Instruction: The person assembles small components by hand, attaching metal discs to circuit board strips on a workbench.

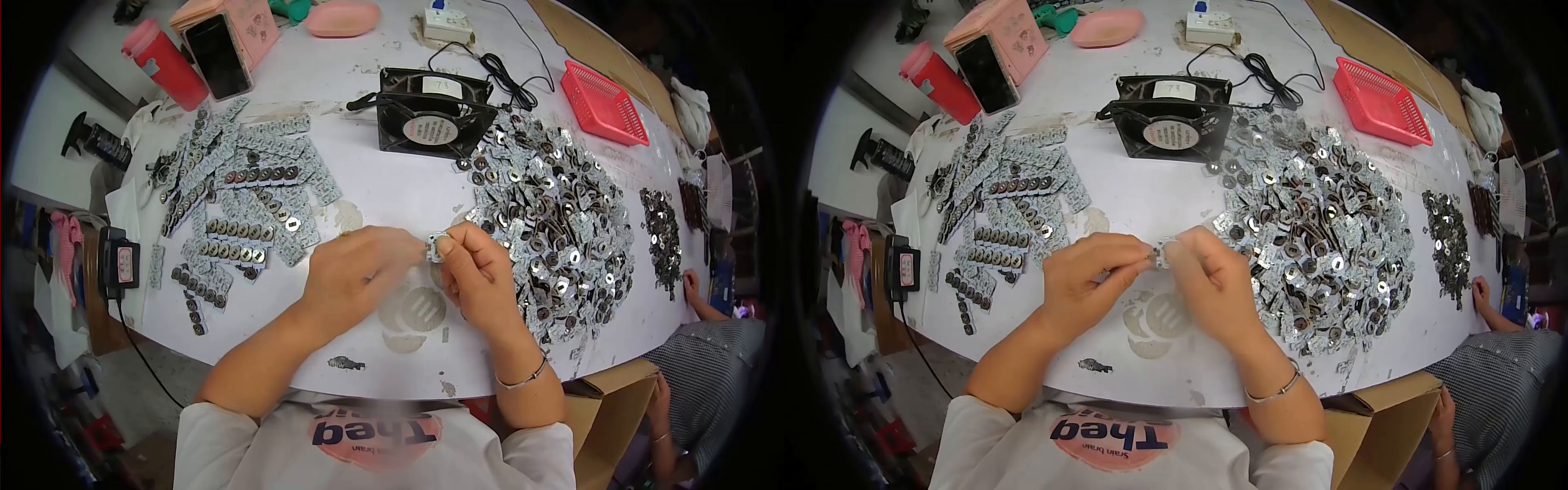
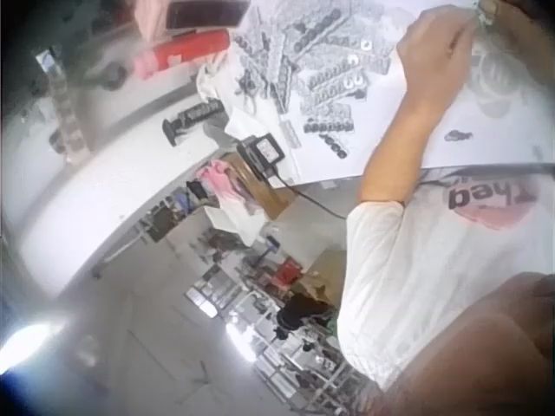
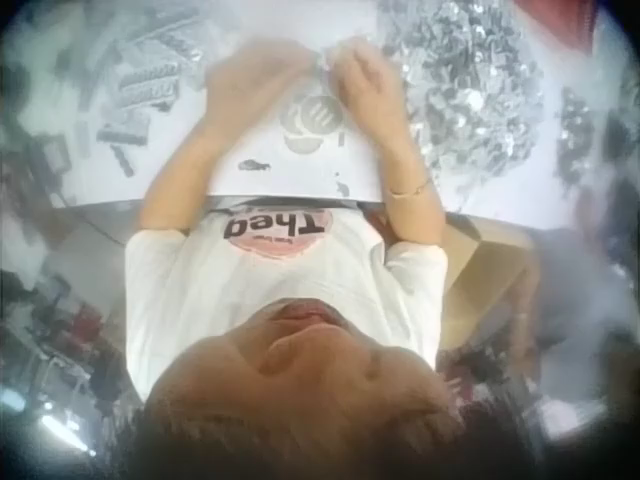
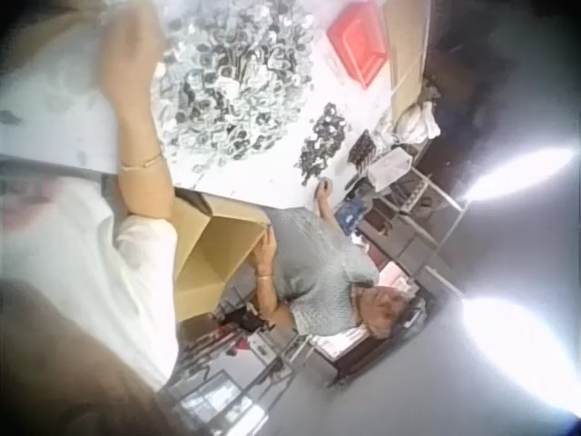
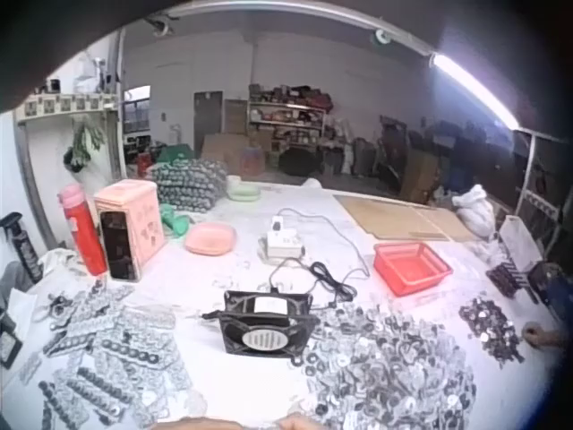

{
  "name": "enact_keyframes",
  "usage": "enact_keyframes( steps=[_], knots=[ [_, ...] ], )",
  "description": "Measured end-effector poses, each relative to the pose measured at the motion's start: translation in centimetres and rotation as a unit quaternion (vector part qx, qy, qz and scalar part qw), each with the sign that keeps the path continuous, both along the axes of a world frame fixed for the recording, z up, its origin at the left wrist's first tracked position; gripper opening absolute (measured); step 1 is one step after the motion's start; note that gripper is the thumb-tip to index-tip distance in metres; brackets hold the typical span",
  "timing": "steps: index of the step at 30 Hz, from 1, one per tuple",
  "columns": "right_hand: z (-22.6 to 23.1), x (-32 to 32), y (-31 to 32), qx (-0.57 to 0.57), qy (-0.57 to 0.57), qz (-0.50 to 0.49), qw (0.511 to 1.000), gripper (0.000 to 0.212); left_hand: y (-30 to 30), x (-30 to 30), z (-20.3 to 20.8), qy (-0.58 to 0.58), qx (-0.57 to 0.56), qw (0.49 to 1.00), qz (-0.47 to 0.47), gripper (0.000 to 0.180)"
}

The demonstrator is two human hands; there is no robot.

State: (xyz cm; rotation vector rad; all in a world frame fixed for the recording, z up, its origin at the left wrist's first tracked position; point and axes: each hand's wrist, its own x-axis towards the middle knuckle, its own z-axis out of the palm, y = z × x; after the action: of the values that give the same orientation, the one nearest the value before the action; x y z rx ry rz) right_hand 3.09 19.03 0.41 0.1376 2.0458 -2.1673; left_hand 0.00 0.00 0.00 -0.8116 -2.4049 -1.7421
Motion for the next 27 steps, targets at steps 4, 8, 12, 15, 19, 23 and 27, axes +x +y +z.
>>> enact_keyframes(
  steps=[4,8,12,15,19,23,27],
  knots=[
    [0.7,-0.3,0.6,-0.015,-0.055,-0.015,0.998,0.011,0.3,0.0,-0.4,0.073,-0.045,0.996,-0.013,0.019],
    [-0.2,-0.7,2.3,0.150,0.029,-0.033,0.988,0.011,1.0,0.0,-0.5,-0.069,0.012,0.998,-0.004,0.021],
    [0.8,-0.8,2.2,0.261,0.100,-0.063,0.958,0.011,-0.1,-0.6,-0.4,-0.258,0.084,0.962,-0.035,0.025],
    [0.8,-0.3,2.1,0.200,0.080,0.002,0.977,0.013,-0.6,-0.9,-0.3,-0.363,0.145,0.918,-0.067,0.023],
    [2.3,-0.1,1.9,0.151,-0.055,0.048,0.986,0.015,-1.1,-1.3,0.5,-0.391,0.142,0.906,-0.076,0.019],
    [2.9,-0.3,2.0,0.074,-0.132,0.076,0.986,0.014,-1.4,-1.4,1.0,-0.408,0.146,0.895,-0.108,0.018],
    [2.1,0.0,1.7,0.120,-0.053,0.082,0.988,0.015,-1.1,-1.4,0.7,-0.389,0.142,0.906,-0.085,0.014]
  ],
)
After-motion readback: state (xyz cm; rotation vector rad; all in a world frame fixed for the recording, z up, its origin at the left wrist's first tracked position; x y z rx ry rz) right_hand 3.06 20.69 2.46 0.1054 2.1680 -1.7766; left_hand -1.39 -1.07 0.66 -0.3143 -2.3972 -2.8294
